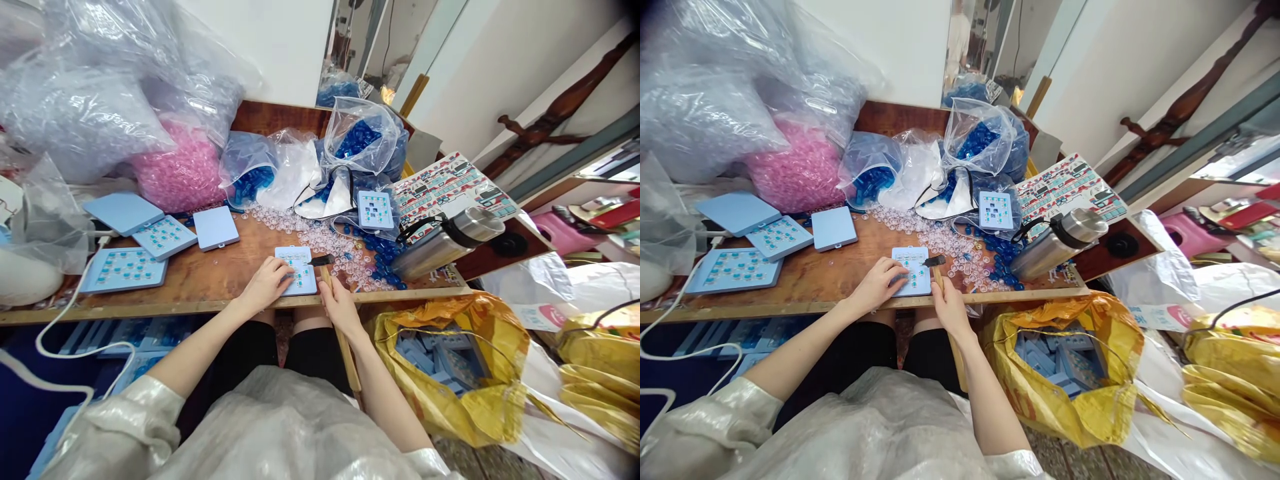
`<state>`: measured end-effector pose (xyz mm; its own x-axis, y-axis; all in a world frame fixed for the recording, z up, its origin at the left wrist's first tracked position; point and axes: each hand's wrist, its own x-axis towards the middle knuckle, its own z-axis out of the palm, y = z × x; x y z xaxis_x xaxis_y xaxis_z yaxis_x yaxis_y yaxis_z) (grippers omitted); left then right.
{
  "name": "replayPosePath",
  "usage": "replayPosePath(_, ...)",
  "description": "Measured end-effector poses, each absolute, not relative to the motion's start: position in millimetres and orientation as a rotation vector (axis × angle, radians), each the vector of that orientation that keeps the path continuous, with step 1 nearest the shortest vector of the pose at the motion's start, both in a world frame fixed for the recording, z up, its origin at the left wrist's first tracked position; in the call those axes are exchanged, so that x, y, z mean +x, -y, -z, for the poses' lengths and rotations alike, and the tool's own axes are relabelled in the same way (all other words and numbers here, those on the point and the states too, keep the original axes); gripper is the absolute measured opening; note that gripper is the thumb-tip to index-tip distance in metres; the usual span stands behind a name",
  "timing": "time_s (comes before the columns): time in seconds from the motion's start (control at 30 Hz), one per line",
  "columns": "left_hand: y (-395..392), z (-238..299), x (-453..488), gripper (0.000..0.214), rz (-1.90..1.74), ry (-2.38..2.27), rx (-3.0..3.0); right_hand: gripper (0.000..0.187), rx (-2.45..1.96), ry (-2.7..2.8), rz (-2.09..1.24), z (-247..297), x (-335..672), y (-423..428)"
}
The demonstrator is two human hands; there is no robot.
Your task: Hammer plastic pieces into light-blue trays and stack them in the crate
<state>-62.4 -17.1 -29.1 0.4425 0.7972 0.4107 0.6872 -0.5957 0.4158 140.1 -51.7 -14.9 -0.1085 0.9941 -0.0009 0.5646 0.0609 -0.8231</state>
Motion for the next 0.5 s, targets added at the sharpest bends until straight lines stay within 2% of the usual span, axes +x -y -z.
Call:
replayPosePath(0.13,16,33,-62,0.015,-0.913,-1.285,2.447,0.03,-1.528,1.936,-0.828,-1,130,60)
replayPosePath(0.3,17,38,-60,0.012,-0.954,-1.32,2.356,0.025,-1.714,2.069,-0.785,-3,123,61)
replayPosePath(0.5,3,24,-68,0.016,-0.966,-1.354,2.2,0.033,-1.537,1.728,-0.831,9,142,51)
